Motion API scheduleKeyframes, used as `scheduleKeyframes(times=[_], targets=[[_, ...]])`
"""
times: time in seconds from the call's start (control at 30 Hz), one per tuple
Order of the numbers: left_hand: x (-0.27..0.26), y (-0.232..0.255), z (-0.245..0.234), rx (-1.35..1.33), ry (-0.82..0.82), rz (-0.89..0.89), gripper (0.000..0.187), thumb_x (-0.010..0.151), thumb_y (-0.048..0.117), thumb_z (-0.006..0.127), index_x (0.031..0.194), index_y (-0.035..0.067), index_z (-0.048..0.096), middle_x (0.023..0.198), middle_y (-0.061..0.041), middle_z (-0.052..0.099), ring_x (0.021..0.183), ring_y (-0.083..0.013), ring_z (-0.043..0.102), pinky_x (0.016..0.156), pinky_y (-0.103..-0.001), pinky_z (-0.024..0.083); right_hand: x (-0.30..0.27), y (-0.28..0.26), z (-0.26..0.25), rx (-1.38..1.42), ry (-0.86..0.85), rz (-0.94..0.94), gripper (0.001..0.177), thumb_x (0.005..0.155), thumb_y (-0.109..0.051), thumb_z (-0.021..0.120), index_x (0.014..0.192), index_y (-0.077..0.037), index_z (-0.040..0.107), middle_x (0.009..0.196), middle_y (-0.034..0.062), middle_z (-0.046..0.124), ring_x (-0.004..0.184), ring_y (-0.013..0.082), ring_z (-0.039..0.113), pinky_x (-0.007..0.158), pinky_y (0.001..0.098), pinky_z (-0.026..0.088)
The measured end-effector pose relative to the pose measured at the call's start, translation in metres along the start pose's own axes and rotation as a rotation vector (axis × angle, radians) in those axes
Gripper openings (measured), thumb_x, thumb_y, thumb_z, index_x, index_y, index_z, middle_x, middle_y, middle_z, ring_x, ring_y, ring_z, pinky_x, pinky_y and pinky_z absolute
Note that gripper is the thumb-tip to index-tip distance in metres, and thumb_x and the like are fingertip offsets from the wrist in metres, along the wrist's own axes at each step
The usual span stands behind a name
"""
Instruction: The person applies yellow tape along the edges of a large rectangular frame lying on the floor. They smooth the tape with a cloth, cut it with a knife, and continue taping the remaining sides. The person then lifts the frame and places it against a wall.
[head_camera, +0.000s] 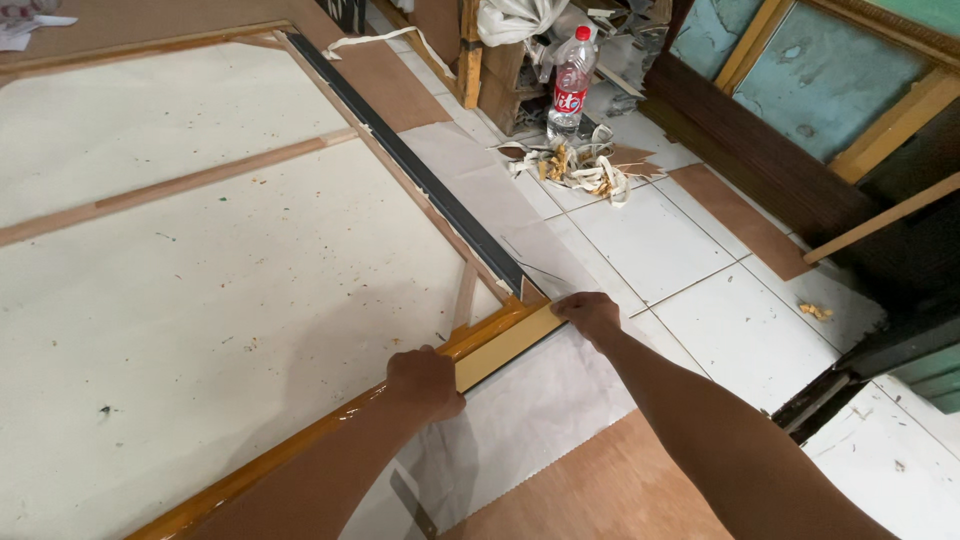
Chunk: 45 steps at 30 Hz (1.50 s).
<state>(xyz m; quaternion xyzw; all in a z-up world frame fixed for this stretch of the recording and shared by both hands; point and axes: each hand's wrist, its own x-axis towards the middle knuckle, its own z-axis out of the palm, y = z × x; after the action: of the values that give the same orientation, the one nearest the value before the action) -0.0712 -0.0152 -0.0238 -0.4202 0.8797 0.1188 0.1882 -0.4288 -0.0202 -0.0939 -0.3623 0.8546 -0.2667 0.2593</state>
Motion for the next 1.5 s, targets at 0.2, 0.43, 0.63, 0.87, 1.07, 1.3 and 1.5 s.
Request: scheduleKeyframes(times=[0.2,0.43,0.63,0.87,1.07,1.3,1.5], targets=[[0.001,0.002,-0.005,-0.002,-0.015,-0.009,0.061,0.096,0.047,0.062,0.136,0.002,0.074,0.114,-0.018,0.070,0.106,-0.0360,0.078,0.082,-0.051,0.062,0.018,0.008,0.009,-0.115,0.061,0.092,0.055,0.085,-0.068,0.087,0.129,-0.036,0.088,0.125,0.0079,0.087,0.124,0.0365,0.080,0.096,0.0449,0.066],[0.001,-0.001,0.002,-0.005,-0.015,-0.014,0.059,0.096,0.042,0.063,0.138,0.002,0.073,0.116,-0.018,0.072,0.109,-0.0384,0.078,0.085,-0.051,0.061,-0.011,0.003,-0.003,-0.228,0.040,-0.016,0.051,0.094,-0.065,0.075,0.130,-0.032,0.089,0.127,0.0085,0.087,0.126,0.0372,0.079,0.105,0.0454,0.064],[0.004,0.005,0.009,-0.007,0.004,-0.010,0.058,0.090,0.037,0.067,0.134,0.001,0.074,0.111,-0.020,0.072,0.108,-0.0412,0.078,0.083,-0.055,0.061,-0.021,0.029,0.000,-0.175,0.122,-0.098,0.029,0.104,-0.047,0.075,0.128,-0.036,0.086,0.125,-0.0016,0.086,0.126,0.0230,0.079,0.108,0.0393,0.063],[0.007,0.004,0.012,0.007,0.013,-0.013,0.055,0.091,0.036,0.068,0.135,0.004,0.076,0.112,-0.018,0.075,0.106,-0.0381,0.079,0.083,-0.052,0.061,-0.049,0.013,0.002,-0.282,0.110,-0.194,0.031,0.115,-0.023,0.060,0.142,-0.025,0.076,0.128,0.0082,0.077,0.127,0.0270,0.077,0.110,0.0397,0.062],[0.008,0.006,0.006,0.031,-0.005,-0.023,0.055,0.090,0.036,0.072,0.135,0.005,0.076,0.111,-0.017,0.075,0.105,-0.0373,0.078,0.080,-0.051,0.061,-0.035,0.028,0.011,-0.309,0.109,-0.211,0.032,0.113,-0.021,0.062,0.142,-0.026,0.076,0.129,0.0074,0.076,0.130,0.0279,0.075,0.111,0.0401,0.061],[0.015,0.004,0.014,0.038,-0.039,-0.028,0.059,0.089,0.033,0.072,0.141,0.005,0.074,0.118,-0.018,0.074,0.112,-0.0388,0.076,0.081,-0.057,0.061,-0.054,0.006,0.009,-0.412,0.091,-0.190,0.035,0.115,-0.020,0.059,0.147,-0.026,0.071,0.132,0.0084,0.072,0.131,0.0276,0.075,0.111,0.0387,0.061],[0.009,0.008,0.008,0.054,-0.050,-0.028,0.057,0.089,0.031,0.071,0.139,0.006,0.074,0.116,-0.019,0.076,0.110,-0.0390,0.076,0.084,-0.055,0.060,-0.053,0.005,0.010,-0.338,0.067,-0.149,0.037,0.115,-0.019,0.057,0.150,-0.026,0.069,0.134,0.0093,0.069,0.133,0.0267,0.072,0.111,0.0383,0.060]])
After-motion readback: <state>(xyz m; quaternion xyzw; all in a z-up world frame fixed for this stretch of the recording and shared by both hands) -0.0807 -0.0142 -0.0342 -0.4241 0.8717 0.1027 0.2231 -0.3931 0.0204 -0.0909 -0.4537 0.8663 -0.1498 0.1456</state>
